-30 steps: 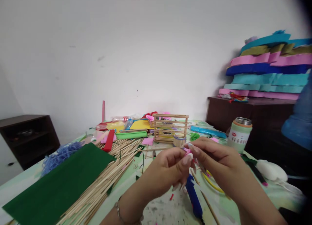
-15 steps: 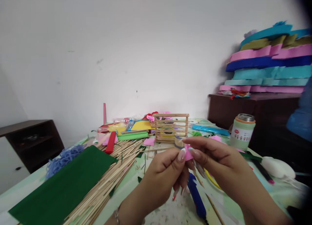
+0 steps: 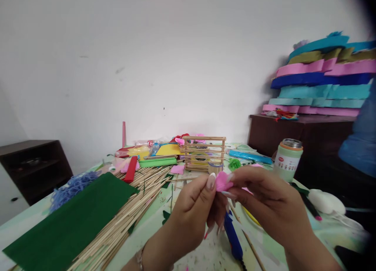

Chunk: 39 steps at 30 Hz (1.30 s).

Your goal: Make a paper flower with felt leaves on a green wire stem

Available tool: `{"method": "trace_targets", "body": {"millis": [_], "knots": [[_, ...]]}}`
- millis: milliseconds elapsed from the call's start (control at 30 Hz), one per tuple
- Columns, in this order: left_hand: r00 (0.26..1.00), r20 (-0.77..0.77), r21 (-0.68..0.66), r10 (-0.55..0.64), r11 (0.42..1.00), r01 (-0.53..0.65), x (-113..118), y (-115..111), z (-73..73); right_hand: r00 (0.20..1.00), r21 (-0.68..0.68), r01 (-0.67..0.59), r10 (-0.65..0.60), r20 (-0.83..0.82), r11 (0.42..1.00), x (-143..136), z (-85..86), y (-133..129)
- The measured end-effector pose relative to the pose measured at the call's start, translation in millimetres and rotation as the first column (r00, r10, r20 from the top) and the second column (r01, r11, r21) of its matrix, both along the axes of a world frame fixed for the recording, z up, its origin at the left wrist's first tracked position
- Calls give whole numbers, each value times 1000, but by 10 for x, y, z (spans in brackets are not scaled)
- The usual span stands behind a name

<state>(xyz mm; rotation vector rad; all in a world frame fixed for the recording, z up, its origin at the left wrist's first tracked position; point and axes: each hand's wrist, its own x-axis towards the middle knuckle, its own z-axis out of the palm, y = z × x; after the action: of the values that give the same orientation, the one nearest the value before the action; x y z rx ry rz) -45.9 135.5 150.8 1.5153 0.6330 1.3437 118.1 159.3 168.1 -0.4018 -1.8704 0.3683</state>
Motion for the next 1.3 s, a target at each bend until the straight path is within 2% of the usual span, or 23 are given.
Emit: {"method": "trace_targets", "body": {"millis": [233, 400, 533, 700, 833, 933, 1000, 1067, 1200, 1300], "knots": [[997, -69, -20, -33, 999, 31, -61, -70, 74, 991, 206, 39, -65, 120, 978, 58, 91, -24], [989, -143, -33, 35, 999, -40, -79, -17, 91, 981, 340, 133, -173, 91, 931, 64, 74, 11], [998, -64, -97, 19, 995, -26, -86, 42, 67, 979, 396, 139, -186, 83, 908, 60, 53, 23], [1000, -13, -98, 4, 995, -6, -99, 20, 80, 987, 294, 46, -89, 135, 955, 48, 73, 6], [992, -95, 8, 87, 996, -87, -113, -15, 84, 992, 125, 17, -32, 119, 992, -1, 52, 31], [975, -170, 65, 142, 989, -132, -119, -19, 72, 999, -2, 7, -7, 33, 1000, -53, 17, 63], [970, -180, 75, 163, 986, -152, -118, -7, 69, 1000, -35, -10, 11, 19, 999, -70, 9, 78], [974, -156, 58, 167, 985, -160, -114, 12, 73, 997, 6, 8, -8, 77, 1000, -64, 20, 87], [990, -62, -45, 123, 991, -126, -92, 55, 101, 981, 203, 82, -114, 154, 976, -3, 39, 112], [990, -17, -117, 139, 983, -140, -67, 78, 121, 970, 315, 64, -134, 203, 947, 56, 12, 132]]}}
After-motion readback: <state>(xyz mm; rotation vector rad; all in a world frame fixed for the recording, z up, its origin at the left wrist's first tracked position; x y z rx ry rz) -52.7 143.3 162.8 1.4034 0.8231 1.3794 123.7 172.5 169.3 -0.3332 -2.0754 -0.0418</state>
